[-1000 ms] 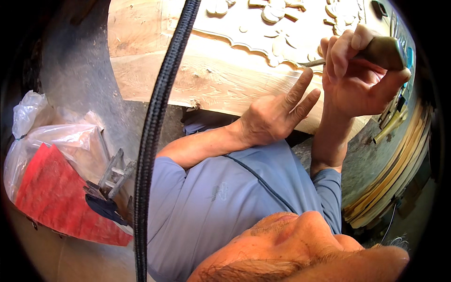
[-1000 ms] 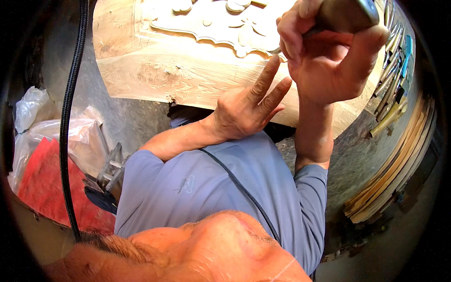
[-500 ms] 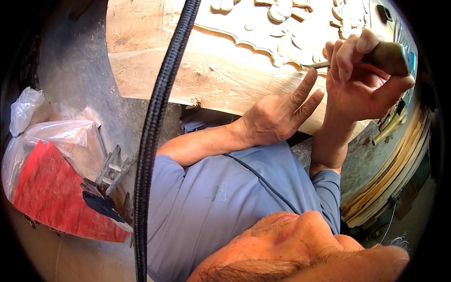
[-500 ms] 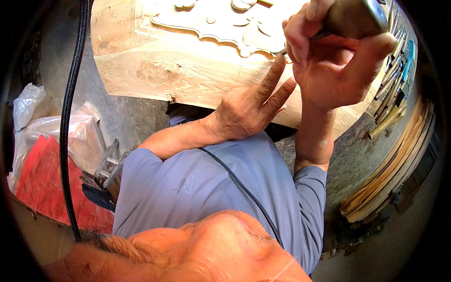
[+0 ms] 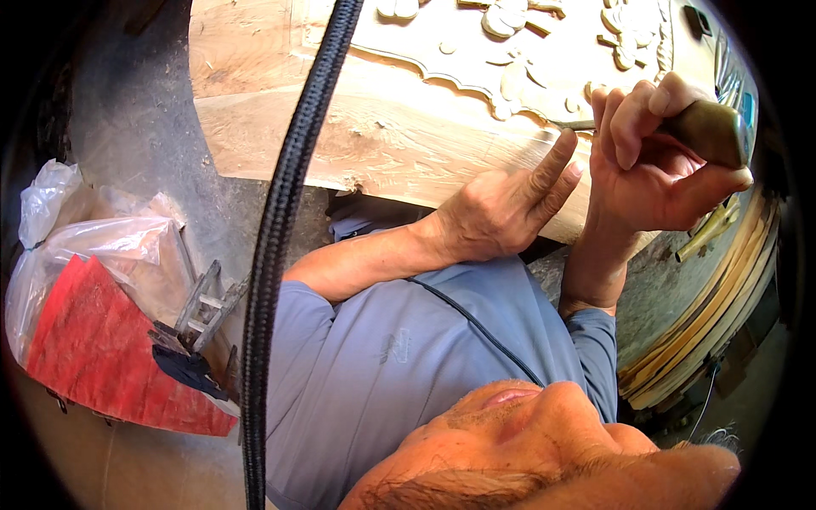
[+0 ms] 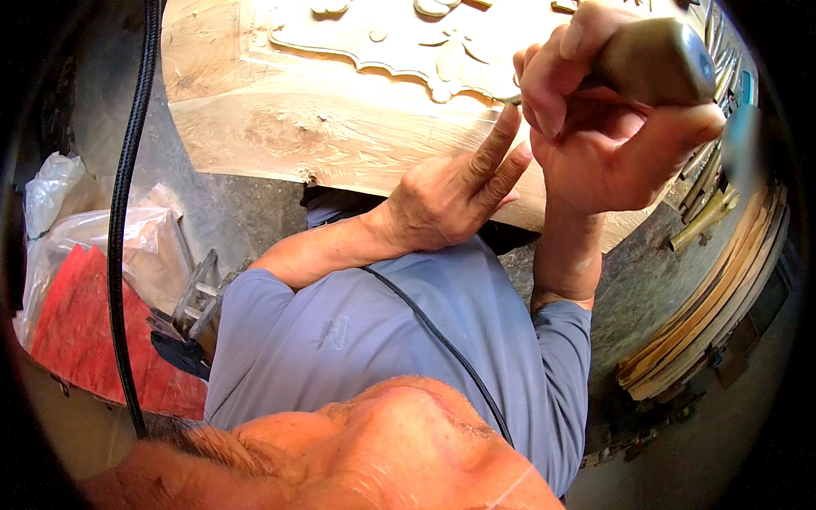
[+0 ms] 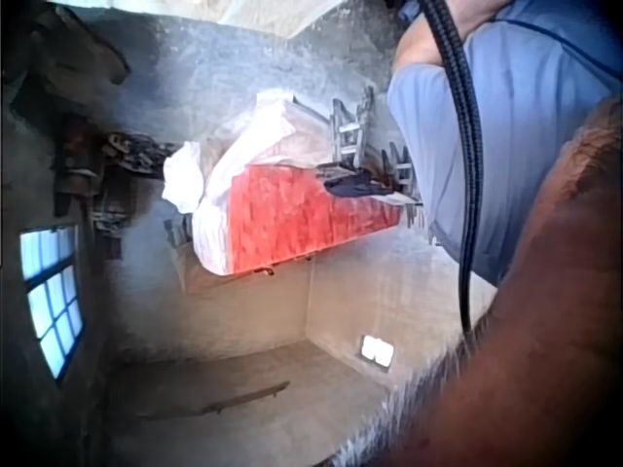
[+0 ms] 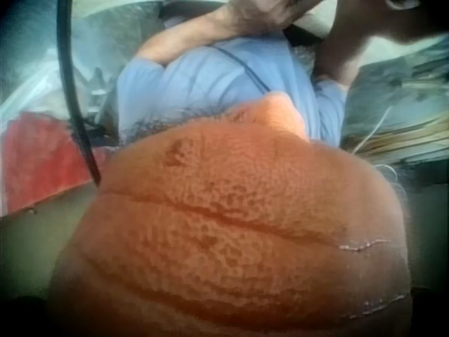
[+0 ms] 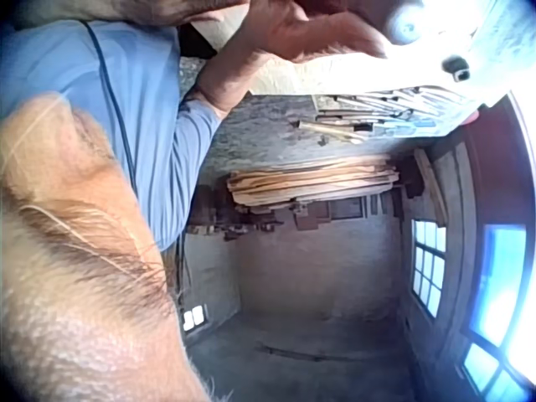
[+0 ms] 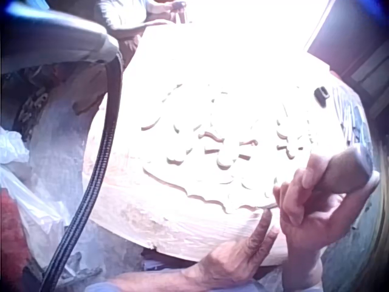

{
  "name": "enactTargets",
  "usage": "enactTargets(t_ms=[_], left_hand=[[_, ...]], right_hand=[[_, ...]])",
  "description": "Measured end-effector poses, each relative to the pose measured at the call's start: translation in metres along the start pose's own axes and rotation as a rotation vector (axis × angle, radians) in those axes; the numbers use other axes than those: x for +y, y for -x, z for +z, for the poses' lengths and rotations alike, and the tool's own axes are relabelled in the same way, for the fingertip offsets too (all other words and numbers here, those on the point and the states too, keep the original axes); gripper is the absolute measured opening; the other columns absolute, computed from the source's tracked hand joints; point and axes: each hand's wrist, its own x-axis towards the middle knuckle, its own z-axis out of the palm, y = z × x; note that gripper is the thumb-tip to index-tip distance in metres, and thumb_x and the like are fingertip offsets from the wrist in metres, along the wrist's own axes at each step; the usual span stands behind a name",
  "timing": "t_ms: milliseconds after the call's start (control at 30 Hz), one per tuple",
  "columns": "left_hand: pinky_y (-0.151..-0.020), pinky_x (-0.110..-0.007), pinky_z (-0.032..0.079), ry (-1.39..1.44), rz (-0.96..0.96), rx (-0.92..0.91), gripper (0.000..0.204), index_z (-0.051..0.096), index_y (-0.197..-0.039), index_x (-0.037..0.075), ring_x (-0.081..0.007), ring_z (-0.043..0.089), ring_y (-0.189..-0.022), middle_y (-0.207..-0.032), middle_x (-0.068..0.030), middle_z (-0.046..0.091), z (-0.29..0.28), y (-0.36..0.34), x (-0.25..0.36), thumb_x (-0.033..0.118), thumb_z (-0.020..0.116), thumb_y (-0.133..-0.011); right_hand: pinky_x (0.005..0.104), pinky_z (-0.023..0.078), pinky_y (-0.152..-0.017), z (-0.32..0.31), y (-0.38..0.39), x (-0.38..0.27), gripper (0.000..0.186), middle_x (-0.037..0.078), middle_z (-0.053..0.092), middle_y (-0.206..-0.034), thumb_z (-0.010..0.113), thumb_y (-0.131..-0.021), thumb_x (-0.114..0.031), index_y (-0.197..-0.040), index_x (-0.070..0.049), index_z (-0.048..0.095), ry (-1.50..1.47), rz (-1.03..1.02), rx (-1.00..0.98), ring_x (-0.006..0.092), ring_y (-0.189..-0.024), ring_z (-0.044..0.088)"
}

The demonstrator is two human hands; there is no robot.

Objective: The person carves decorative patterns into a wooden board using a chisel and a mallet. They use the mallet to strike the chisel for deep cuts and then use the chisel alone to shave away thin layers of wood to refine the relief design.

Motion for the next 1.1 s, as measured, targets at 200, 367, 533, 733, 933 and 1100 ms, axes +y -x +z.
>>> enactTargets(t_ms=[200,367,533,733,933,1100], left_hand=[[-0.048,-0.028,0.049,-0.006,-0.001,-0.023,0.059,0.054,-0.159,-0.008,-0.0126,0.055,-0.054,-0.163,-0.0375,0.053,-0.006,0.000,-0.001,0.002,0.061,-0.101],[-0.048,-0.027,0.049,-0.002,0.004,-0.024,0.058,0.058,-0.157,-0.006,-0.0114,0.055,-0.054,-0.162,-0.0369,0.054,-0.007,-0.002,-0.001,0.002,0.062,-0.100],[-0.047,-0.026,0.049,0.023,-0.020,0.092,0.052,0.068,-0.150,-0.002,-0.0090,0.054,-0.053,-0.161,-0.0338,0.057,-0.012,-0.003,-0.001,0.002,0.064,-0.098],[-0.053,-0.028,0.057,0.045,0.011,0.010,0.053,0.073,-0.147,0.003,-0.0166,0.076,-0.072,-0.155,-0.0256,0.066,-0.024,-0.001,0.001,0.011,0.079,-0.095],[-0.050,-0.027,0.053,0.051,0.010,0.105,0.058,0.067,-0.152,0.001,-0.0094,0.057,-0.056,-0.164,-0.0263,0.058,-0.012,-0.002,-0.001,0.002,0.065,-0.094],[-0.055,-0.031,0.059,0.080,-0.113,-0.020,0.067,0.066,-0.156,0.006,-0.0206,0.079,-0.079,-0.163,-0.0253,0.059,-0.023,-0.003,0.002,0.014,0.082,-0.091]], right_hand=[[0.0328,0.043,-0.065,0.014,0.001,0.000,0.096,0.003,0.046,-0.064,0.032,-0.106,-0.090,-0.120,0.000,0.064,0.097,-0.004,0.131,0.0103,-0.051,0.032],[0.0301,0.037,-0.055,0.027,0.006,0.002,0.097,0.004,0.046,-0.063,0.032,-0.103,-0.092,-0.108,0.000,0.059,0.071,-0.017,0.199,0.0104,-0.050,0.033],[0.0291,0.027,-0.045,0.044,0.001,0.007,0.097,0.005,0.047,-0.062,0.032,-0.102,-0.094,-0.098,0.000,0.055,-0.049,-0.097,0.163,0.0122,-0.046,0.037],[0.0305,0.031,-0.039,0.037,-0.003,-0.015,0.093,0.007,0.044,-0.065,0.033,-0.107,-0.087,-0.106,0.004,0.052,-0.065,-0.254,0.158,0.0151,-0.044,0.038],[0.0308,0.032,-0.042,0.037,0.002,-0.009,0.096,0.008,0.044,-0.061,0.032,-0.103,-0.092,-0.097,0.002,0.050,-0.066,-0.182,0.239,0.0157,-0.045,0.038],[0.0310,0.032,-0.045,0.027,-0.010,0.002,0.098,0.010,0.047,-0.059,0.033,-0.098,-0.098,-0.094,-0.001,0.049,-0.172,-0.120,0.036,0.0165,-0.045,0.038]])
